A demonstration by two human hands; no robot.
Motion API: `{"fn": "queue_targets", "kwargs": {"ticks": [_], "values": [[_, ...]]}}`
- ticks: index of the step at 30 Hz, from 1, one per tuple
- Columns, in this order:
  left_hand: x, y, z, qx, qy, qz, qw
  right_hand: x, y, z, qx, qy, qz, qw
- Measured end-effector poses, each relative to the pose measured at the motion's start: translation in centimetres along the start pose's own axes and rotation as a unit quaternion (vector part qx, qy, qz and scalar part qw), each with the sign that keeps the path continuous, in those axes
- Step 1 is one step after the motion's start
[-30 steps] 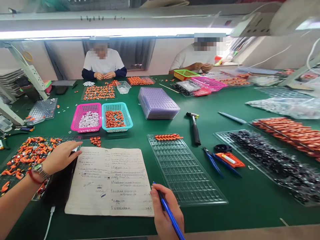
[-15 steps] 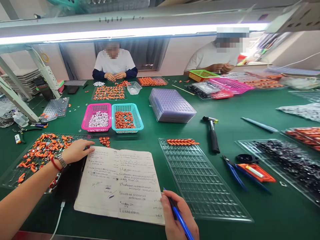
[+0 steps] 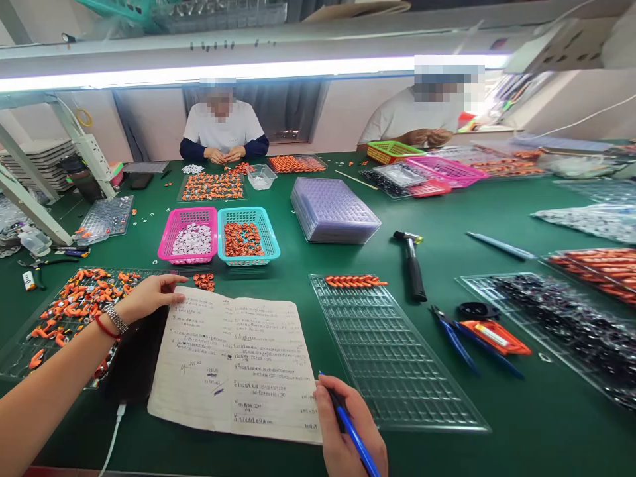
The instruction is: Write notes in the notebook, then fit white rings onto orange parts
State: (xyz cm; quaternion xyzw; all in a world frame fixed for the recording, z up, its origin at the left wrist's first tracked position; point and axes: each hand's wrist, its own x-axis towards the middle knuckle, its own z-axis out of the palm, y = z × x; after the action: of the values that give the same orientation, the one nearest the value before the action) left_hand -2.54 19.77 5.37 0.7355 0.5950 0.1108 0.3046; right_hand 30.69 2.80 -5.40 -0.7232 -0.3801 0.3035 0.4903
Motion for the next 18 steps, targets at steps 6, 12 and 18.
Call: {"fn": "queue_targets", "kwargs": {"ticks": [6, 12, 18], "values": [[0.4, -0.9, 0.4, -0.104, -0.003, -0.012, 0.994, -0.4, -1.3, 0.1, 0.003, -0.011, 0.004, 1.0], [0.6, -1.0, 0.2, -0.15, -0.006, -0.02, 0.989, -1.0, -1.8, 0.4, -0.001, 0.005, -0.019, 1.0], [0.4, -0.1, 0.0, -0.161, -0.001, -0.023, 0.987, -0.5, -0.8, 0.3, -0.006, 0.002, -0.031, 1.0]]}}
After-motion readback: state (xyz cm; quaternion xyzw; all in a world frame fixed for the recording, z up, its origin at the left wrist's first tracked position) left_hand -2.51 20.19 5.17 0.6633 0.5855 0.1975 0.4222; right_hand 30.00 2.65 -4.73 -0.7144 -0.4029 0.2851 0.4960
